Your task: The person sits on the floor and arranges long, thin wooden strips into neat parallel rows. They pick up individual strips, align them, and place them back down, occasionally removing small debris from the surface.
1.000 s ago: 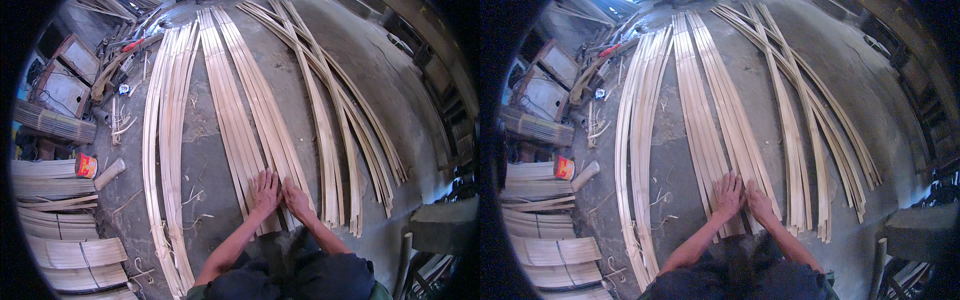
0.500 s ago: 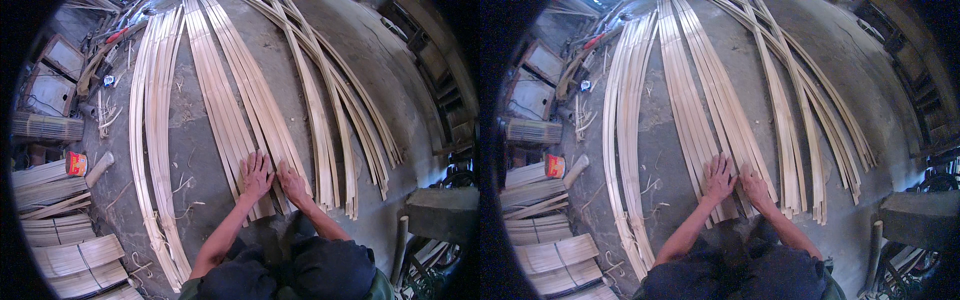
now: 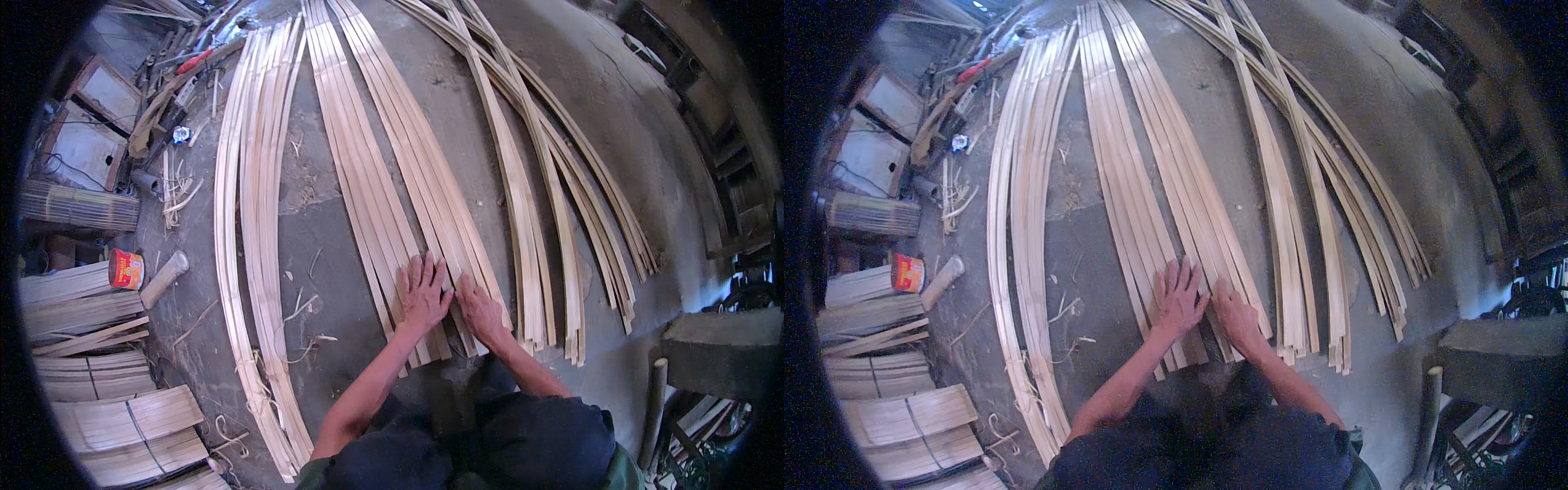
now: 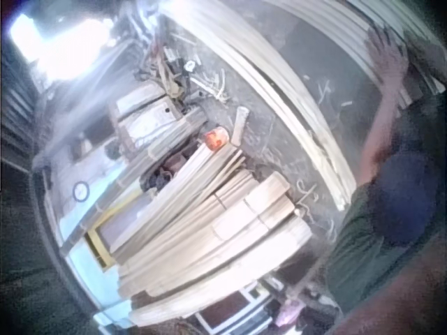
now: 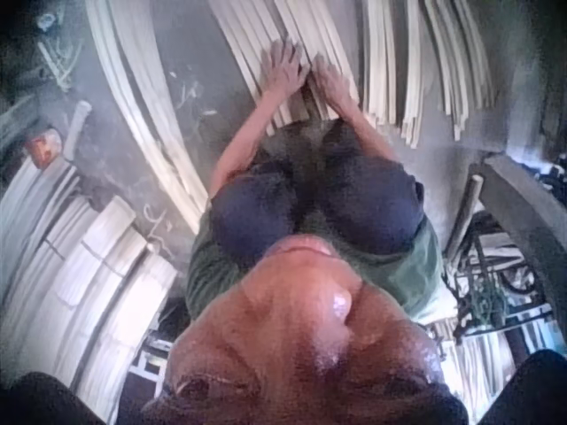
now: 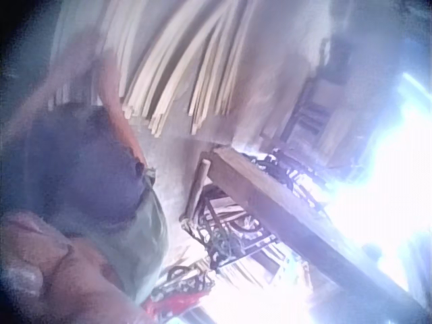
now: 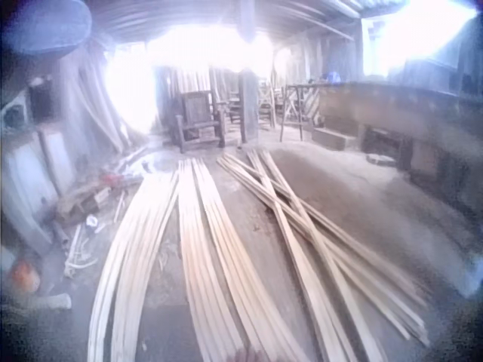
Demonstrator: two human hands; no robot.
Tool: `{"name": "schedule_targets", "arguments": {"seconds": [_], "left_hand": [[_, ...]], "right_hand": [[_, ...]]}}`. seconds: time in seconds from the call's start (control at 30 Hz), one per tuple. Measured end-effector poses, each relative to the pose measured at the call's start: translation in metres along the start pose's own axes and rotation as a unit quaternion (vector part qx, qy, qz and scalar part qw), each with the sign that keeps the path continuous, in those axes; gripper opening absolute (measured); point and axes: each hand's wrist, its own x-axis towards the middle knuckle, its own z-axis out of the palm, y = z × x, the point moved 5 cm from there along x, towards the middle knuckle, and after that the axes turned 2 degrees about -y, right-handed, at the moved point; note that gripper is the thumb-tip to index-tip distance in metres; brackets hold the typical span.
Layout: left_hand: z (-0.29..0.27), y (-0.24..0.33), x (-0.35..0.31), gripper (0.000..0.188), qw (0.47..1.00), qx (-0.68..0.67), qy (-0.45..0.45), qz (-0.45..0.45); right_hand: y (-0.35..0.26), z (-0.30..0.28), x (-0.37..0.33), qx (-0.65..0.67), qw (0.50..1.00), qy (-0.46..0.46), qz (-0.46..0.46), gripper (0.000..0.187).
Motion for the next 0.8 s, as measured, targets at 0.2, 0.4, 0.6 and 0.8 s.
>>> {"name": "schedule_targets", "arguments": {"seconds": [0.2,0.4,0.6,0.8], "left_hand": [[-0.007,0.006,0.003,0.091,0.999,0.028,-0.031,0.002],[0.001,0.009,0.006,0.097,0.999,0.029,-0.044,0.004],[0.005,0.004,0.01,0.098,1.0,0.015,-0.025,0.008],[0.004,0.006,0.016,0.1,0.998,0.013,-0.053,0.005]], "right_hand": [[0.009,-0.009,-0.004,0.067,0.998,0.008,0.012,0.053],[0.002,-0.016,-0.008,0.143,0.989,-0.008,0.045,0.051],[-0.007,-0.037,-0.009,0.211,0.973,0.015,0.088,0.051],[-0.01,-0.051,-0.018,0.288,0.947,0.143,0.009,0.052]]}}
